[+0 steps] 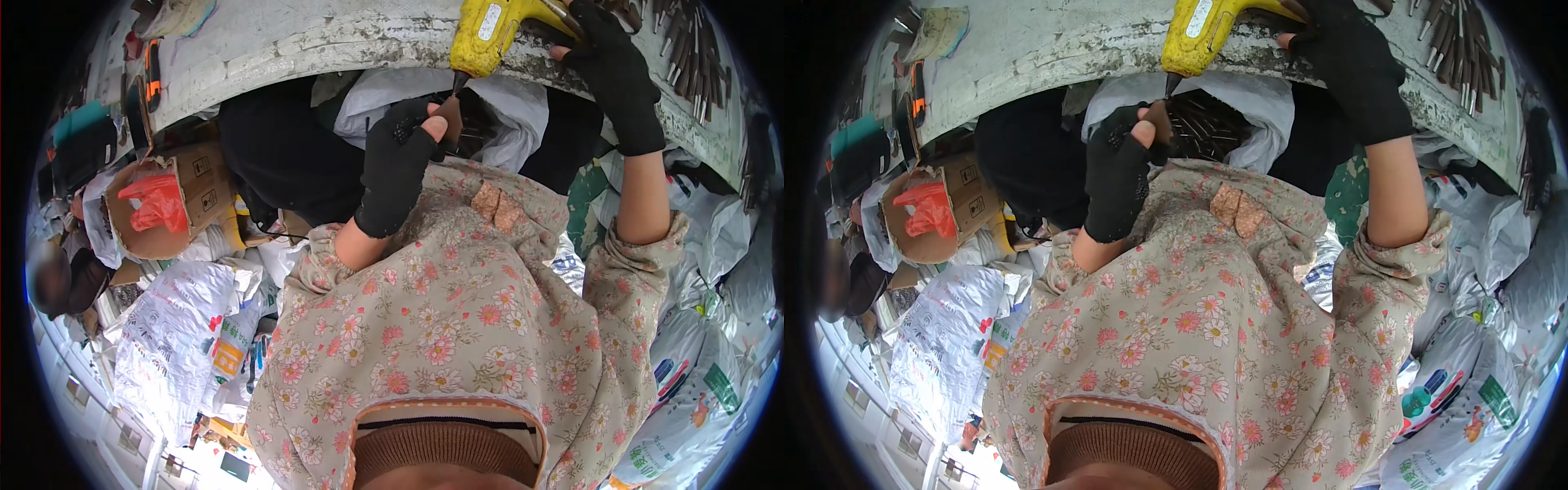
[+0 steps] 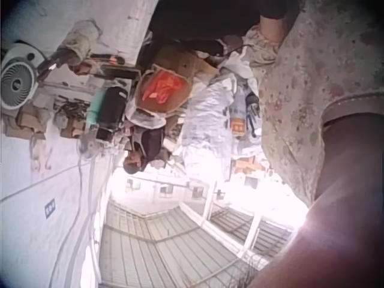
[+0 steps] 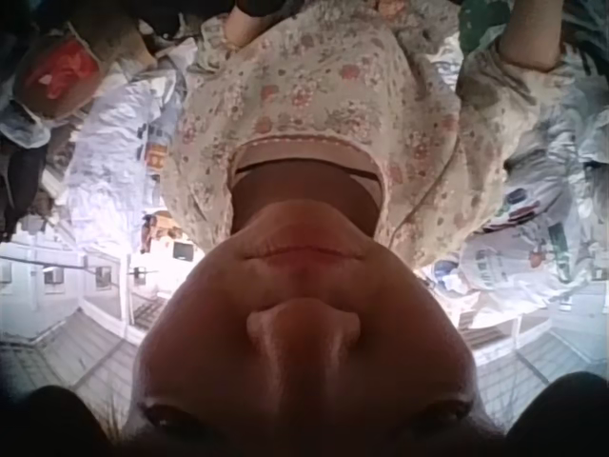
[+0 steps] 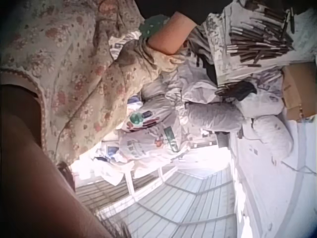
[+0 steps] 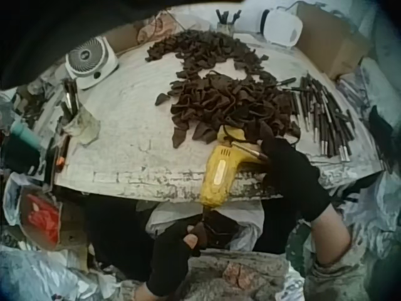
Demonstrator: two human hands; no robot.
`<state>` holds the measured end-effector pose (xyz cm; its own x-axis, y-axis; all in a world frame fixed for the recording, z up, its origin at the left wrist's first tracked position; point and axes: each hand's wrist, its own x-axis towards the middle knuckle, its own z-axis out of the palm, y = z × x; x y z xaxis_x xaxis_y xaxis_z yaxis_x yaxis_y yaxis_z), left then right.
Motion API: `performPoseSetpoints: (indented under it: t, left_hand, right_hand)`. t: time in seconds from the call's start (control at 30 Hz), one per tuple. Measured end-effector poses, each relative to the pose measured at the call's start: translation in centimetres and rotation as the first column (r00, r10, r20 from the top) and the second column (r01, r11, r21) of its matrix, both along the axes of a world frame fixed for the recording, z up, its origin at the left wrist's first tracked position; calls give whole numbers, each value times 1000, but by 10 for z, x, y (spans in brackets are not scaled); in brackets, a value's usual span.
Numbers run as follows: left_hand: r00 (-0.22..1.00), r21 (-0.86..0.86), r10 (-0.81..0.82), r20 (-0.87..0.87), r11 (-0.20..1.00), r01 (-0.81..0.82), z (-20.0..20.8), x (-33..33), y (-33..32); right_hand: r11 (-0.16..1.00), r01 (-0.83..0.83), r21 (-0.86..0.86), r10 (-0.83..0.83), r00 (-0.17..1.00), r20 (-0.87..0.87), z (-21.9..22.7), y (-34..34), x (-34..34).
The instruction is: Manually trimming small plastic parts with clippers and assembling them onto thin rods using a glue gun.
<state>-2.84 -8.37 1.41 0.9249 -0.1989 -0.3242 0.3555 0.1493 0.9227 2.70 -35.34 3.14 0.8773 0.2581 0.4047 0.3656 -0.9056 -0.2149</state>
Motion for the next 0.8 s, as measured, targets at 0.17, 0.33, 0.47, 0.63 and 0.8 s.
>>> performPoseSetpoints:
  t: [0.17, 0.33, 0.47, 0.63, 0.8]
  left_hand:
    - [936, -289, 40, -350, 946, -148, 4, 6, 0]
    - [800, -604, -150, -581, 738, -301, -1, 8, 3]
    - [799, -493, -120, -590, 837, -239, 7, 7, 3]
    - [825, -469, -161, -541, 873, -137, 10, 5, 1]
    - [864, -216, -11, -504, 970, -113, 22, 2, -1]
  right_hand:
    - [918, 17, 396, 51, 986, -161, 3, 41, -39]
    - [636, 173, 752, 346, 807, -479, 29, 70, -101]
    - [654, 222, 723, 346, 762, -547, 33, 73, -111]
    - [698, 254, 670, 382, 658, -648, 49, 69, -111]
    - [751, 158, 641, 372, 701, -608, 53, 69, -110]
